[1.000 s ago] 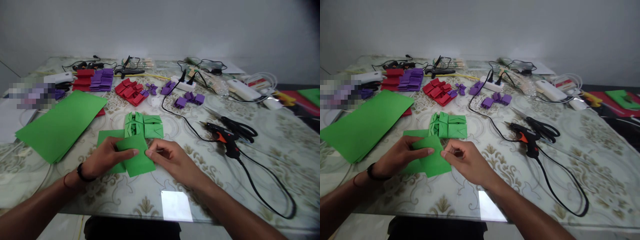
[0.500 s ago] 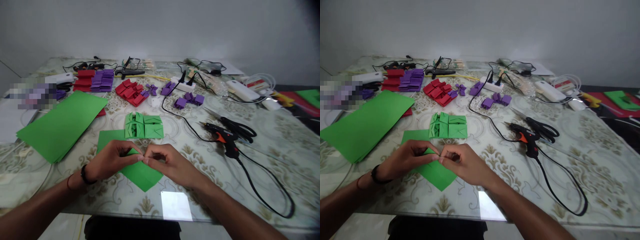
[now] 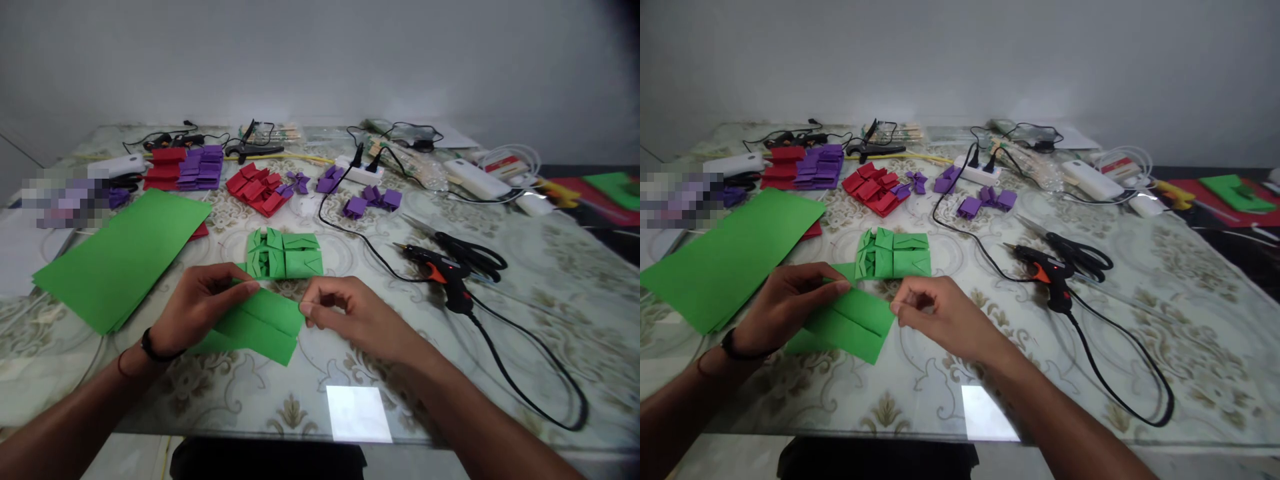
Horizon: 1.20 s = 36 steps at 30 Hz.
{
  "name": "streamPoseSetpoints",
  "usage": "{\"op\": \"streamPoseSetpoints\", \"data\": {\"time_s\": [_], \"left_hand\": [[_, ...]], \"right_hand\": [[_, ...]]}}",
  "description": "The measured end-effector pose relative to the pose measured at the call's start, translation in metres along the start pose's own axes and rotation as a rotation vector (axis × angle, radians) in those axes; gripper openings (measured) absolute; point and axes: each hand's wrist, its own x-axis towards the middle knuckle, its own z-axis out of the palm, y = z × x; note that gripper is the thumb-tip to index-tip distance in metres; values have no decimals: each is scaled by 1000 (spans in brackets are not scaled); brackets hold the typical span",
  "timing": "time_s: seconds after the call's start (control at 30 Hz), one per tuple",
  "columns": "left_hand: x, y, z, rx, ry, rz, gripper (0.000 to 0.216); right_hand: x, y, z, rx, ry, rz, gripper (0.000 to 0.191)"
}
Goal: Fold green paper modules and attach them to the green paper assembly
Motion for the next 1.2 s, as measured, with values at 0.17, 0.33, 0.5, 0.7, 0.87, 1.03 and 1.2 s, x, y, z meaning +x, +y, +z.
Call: {"op": "streamPoseSetpoints", "data": {"time_s": [0.17,0.33,0.5,0.7,0.87,1.03,1.2], "left_hand": [[0,-3,8,-3,1,21,27],[-10,-3,22,6,-64,37,24],[-15,-7,27,41,-133,98,13],[-12,1,15,85,-86,126,14],[-8,4,-1,78,102,92,17],[-8,1,7,117,124,124,15],[-11,0,22,72,9,143,16]], "right_hand": [[4,3,10,0,178,-70,17],[7,8,27,54,175,-52,13],[5,7,30,70,153,-77,7],[3,1,24,30,158,-82,7],[1,0,4,26,220,-77,5],[2,2,4,28,285,-91,11],[3,1,24,-18,225,-96,7]]}}
